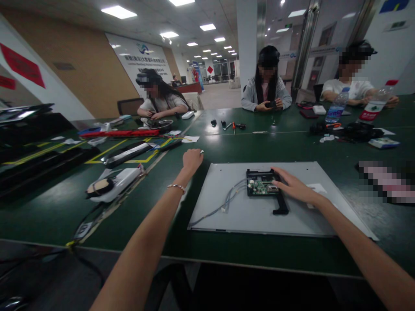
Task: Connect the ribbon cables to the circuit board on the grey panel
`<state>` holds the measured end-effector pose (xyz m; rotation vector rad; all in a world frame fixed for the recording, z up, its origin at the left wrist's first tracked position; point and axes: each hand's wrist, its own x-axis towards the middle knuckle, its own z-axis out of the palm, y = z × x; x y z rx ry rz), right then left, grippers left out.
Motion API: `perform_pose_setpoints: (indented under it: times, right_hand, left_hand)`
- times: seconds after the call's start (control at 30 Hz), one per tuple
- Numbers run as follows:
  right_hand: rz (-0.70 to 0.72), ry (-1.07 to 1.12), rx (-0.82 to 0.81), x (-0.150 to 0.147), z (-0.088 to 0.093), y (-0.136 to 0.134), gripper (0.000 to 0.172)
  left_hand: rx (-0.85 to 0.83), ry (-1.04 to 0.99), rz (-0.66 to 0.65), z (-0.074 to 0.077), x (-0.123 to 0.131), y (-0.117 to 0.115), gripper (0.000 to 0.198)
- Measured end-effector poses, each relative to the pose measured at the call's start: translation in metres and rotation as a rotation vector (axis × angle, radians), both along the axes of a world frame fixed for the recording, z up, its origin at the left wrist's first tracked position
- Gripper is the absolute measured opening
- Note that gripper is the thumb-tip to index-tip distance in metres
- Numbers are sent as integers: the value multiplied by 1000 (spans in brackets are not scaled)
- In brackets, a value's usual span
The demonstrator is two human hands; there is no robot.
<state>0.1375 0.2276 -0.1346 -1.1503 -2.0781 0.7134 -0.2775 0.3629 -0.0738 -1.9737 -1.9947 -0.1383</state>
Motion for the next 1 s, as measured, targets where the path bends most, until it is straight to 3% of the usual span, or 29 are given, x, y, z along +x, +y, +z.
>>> perform_pose_setpoints:
  times: [0.2,0.33,0.7,0.87,1.0]
  right_hand:
    - [-2,24,-19,0,1,2,61]
    - [-1,20,-26,-1,4,3,62]
    - [-24,58,-41,-1,-1,8,63]
    - [-32,85,-68,-3,3,5,63]
    - [-35,88,-68,-4,6,5,64]
  left_hand:
    - [-91,123,35,-1,-8,47,28]
    - [-107,131,34,-1,-12,64,30]
    - [-71,158,33,-5,-13,64,34]
    - [-64,123,73,-4,-7,70,48]
    - [-97,136,87,0,3,73,32]
